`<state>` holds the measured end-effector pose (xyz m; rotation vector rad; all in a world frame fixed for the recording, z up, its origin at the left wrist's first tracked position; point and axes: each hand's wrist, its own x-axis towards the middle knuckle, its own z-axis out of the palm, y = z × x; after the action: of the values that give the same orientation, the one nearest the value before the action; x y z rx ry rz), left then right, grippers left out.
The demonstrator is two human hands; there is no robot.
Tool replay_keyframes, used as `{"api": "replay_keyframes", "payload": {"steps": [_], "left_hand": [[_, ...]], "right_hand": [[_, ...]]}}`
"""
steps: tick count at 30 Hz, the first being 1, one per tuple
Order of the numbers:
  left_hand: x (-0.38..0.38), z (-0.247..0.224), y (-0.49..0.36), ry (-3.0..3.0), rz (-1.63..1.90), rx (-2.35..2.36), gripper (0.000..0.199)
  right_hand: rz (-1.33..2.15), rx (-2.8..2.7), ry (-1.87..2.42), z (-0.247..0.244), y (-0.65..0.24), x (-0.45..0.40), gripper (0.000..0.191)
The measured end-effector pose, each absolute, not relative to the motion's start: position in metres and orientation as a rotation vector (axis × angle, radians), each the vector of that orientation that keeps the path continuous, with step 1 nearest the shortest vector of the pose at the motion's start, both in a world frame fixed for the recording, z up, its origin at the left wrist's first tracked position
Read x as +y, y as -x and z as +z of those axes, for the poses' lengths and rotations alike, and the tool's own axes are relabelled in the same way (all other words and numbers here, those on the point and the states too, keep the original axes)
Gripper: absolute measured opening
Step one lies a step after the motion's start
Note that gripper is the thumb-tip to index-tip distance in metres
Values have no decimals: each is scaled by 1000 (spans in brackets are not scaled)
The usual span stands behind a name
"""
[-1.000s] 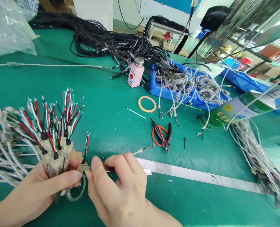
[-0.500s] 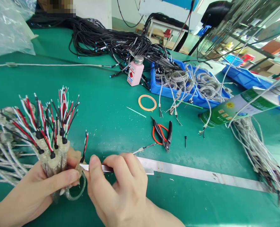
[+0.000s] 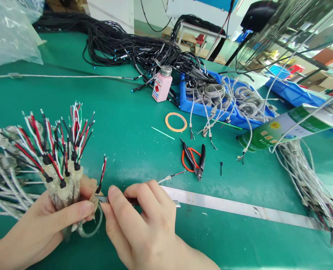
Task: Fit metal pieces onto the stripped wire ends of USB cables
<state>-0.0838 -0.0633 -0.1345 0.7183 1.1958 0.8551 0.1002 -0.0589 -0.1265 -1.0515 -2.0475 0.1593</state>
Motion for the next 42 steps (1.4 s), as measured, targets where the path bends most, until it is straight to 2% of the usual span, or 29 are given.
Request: {"api": "replay_keyframes", "payload": {"steps": [10, 17, 25, 34, 42], "left_hand": [[-64, -147, 89, -668, 857, 1126, 13], [-67, -135, 80, -595, 874, 1240, 17], [-69, -146, 87, -616, 856, 1207, 19], [-66, -138, 82, -623, 861, 1228, 17], [-67, -148, 89, -662, 866, 1154, 14]], "right_hand": [[191, -2064, 1057, -126, -100, -58, 14], [148, -2058, 1058, -127, -98, -58, 14], [34, -2068, 1074, -128, -99, -59, 14], [-40, -2061, 1081, -131, -96, -60, 14], [-107, -2054, 1099, -133, -94, -61, 17]]}}
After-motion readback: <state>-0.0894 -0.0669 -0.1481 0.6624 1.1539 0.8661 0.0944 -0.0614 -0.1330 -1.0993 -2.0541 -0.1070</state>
